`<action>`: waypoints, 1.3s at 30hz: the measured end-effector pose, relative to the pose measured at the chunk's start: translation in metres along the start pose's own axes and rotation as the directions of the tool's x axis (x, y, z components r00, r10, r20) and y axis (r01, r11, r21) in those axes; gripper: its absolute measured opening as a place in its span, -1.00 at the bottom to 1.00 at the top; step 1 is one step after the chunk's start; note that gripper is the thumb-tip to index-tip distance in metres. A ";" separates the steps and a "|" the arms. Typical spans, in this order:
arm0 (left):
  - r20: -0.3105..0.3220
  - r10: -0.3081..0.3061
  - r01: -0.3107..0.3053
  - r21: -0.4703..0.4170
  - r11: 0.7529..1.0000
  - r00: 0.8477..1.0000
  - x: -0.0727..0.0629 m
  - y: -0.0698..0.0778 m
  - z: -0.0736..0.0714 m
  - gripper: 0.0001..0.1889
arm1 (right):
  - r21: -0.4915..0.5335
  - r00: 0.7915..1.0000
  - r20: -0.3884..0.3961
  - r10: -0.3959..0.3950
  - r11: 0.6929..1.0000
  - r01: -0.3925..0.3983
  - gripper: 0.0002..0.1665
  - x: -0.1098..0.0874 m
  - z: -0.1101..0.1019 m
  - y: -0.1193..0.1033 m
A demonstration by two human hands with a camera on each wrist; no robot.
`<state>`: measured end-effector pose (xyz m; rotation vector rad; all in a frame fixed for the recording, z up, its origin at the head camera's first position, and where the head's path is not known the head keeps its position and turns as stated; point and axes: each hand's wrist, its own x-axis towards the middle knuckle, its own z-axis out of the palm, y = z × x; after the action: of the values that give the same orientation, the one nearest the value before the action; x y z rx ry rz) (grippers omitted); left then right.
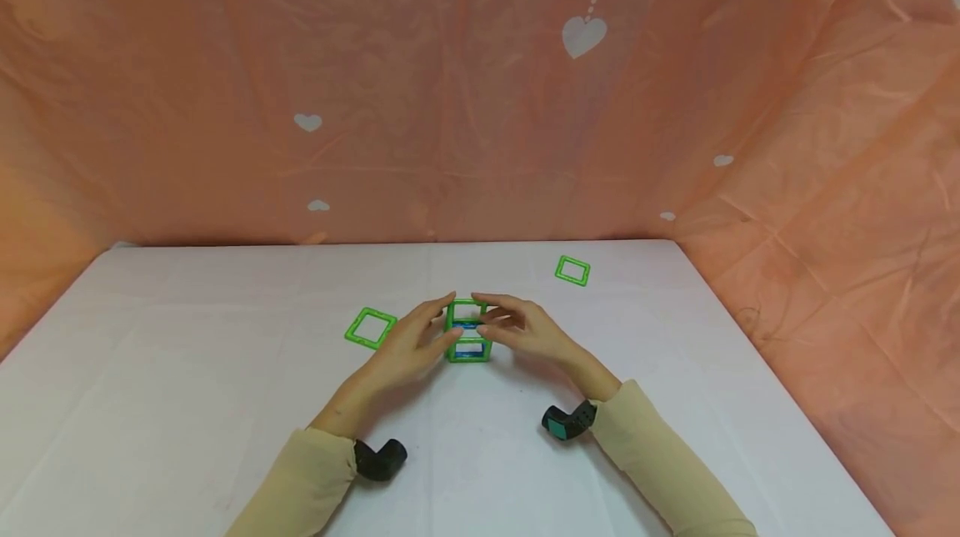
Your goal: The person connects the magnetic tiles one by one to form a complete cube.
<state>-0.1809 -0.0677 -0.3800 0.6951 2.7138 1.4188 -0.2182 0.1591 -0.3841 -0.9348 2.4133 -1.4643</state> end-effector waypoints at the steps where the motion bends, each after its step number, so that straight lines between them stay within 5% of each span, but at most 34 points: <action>1: 0.000 0.004 -0.004 -0.009 1.000 1.000 0.000 -0.001 0.000 -0.38 | 0.000 1.000 0.006 -0.003 1.000 0.003 -0.40 0.000 0.000 0.000; 11: -0.004 0.029 -0.029 -0.053 0.998 1.000 -0.001 -0.005 0.000 -0.40 | 0.001 1.000 0.016 -0.027 1.000 0.027 -0.41 0.002 0.000 0.002; 17: -0.005 -0.016 0.016 -0.036 0.999 1.000 -0.001 -0.003 0.000 -0.40 | -0.021 1.000 0.006 -0.004 1.000 0.004 -0.42 0.001 -0.005 0.001; 22: 0.004 -0.046 0.046 -0.015 0.999 0.999 -0.001 0.000 0.000 -0.38 | -0.053 0.996 -0.069 0.054 0.997 -0.058 -0.43 0.000 -0.014 0.006; 34: -0.019 -0.007 0.007 -0.015 1.000 1.000 -0.002 -0.002 0.002 -0.38 | -0.121 0.972 -0.201 0.124 0.981 -0.150 -0.46 -0.004 -0.029 0.001; 39: -0.028 -0.010 0.008 -0.057 0.998 1.000 -0.002 -0.002 0.003 -0.39 | -0.129 0.941 -0.278 0.193 0.963 -0.236 -0.46 -0.001 -0.039 0.014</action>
<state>-0.1793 -0.0670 -0.3842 0.6635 2.6817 1.5092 -0.2401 0.1931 -0.3761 -0.5041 2.7546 -1.4082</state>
